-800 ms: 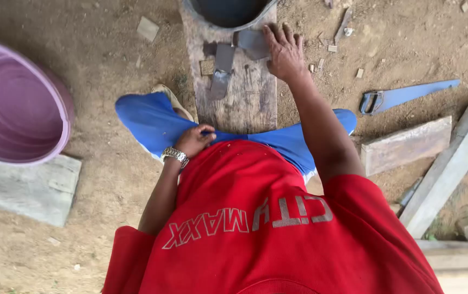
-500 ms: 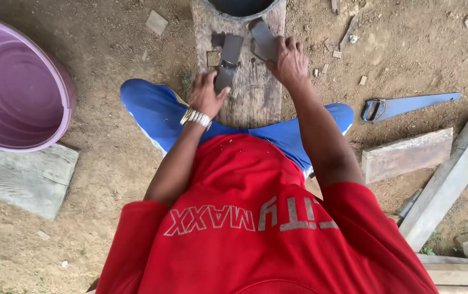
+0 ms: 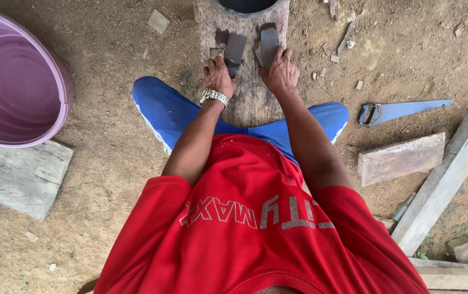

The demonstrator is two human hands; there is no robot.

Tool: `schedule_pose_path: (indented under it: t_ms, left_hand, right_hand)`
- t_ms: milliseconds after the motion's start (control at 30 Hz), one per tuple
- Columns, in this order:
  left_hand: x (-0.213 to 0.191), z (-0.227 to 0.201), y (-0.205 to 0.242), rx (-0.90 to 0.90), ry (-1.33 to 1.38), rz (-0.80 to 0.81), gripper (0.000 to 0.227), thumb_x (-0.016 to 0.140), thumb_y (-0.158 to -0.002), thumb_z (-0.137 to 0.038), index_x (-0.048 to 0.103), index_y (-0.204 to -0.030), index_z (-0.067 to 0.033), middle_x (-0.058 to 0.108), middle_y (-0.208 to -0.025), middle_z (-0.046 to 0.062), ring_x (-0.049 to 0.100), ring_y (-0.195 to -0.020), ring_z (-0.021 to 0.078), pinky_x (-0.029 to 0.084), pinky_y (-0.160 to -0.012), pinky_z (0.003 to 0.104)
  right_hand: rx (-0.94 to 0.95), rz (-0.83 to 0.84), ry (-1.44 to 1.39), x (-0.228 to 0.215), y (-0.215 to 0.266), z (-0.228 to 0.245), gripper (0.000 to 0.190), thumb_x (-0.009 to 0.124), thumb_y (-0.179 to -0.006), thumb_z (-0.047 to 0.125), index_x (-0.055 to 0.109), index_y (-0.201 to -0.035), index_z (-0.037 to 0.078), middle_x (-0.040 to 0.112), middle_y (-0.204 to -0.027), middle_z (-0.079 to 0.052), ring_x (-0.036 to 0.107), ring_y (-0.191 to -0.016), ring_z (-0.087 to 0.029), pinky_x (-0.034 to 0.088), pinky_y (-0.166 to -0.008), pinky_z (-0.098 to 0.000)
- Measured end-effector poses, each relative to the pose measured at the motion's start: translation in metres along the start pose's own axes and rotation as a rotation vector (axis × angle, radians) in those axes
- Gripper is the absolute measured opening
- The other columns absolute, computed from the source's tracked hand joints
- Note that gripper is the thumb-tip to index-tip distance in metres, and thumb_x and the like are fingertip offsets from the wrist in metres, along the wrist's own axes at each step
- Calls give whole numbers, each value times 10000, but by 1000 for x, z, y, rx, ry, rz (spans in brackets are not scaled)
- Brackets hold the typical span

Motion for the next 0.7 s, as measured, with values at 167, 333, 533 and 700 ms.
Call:
schedule_pose_path:
  t_ms: [167,333,533,700]
  left_hand:
    - [-25,15,37,-4,54,77,739,871,-714,-358,481,-1276,-80,519,-1317,184,581,-1171,419,556,-891,546]
    - [-51,48,82,35,207,47,654,885,-715,-363,536,-1202,-98,618,-1187,157,639,-1088,381,554,-908,520]
    - [-93,74,126,0,279,-43,646,888,-733,-367,543,-1180,-54,636,-1188,175,649,-1069,368,559,-889,488]
    - [-106,83,143,-27,308,-115,641,914,-719,-371,581,-1165,-53,646,-1158,173,650,-1058,373,554,-879,494]
  right_hand:
    - [-51,133,12,24,-6,-31,1067,788,-875,592,273,-1590,-10,376,-1552,-306,664,-1128,-419,570,-894,-481]
    - [-54,173,-20,-8,12,12,1103,820,-818,560,233,-1561,-6,316,-1523,-346,684,-969,-427,597,-740,-435]
    - [-96,286,-65,-16,3,113,991,802,-830,494,287,-1529,17,428,-1466,-266,714,-968,-375,636,-751,-422]
    - [-102,59,-264,16,-30,152,988,860,-826,483,294,-1461,-18,368,-1443,-330,646,-1063,-457,574,-848,-498]
Point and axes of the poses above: each hand's wrist, its own y-axis away from the middle knuckle, its own x-axis out of the palm, z = x × y, the point moved 1 cm from there along -y, towards the middle knuckle
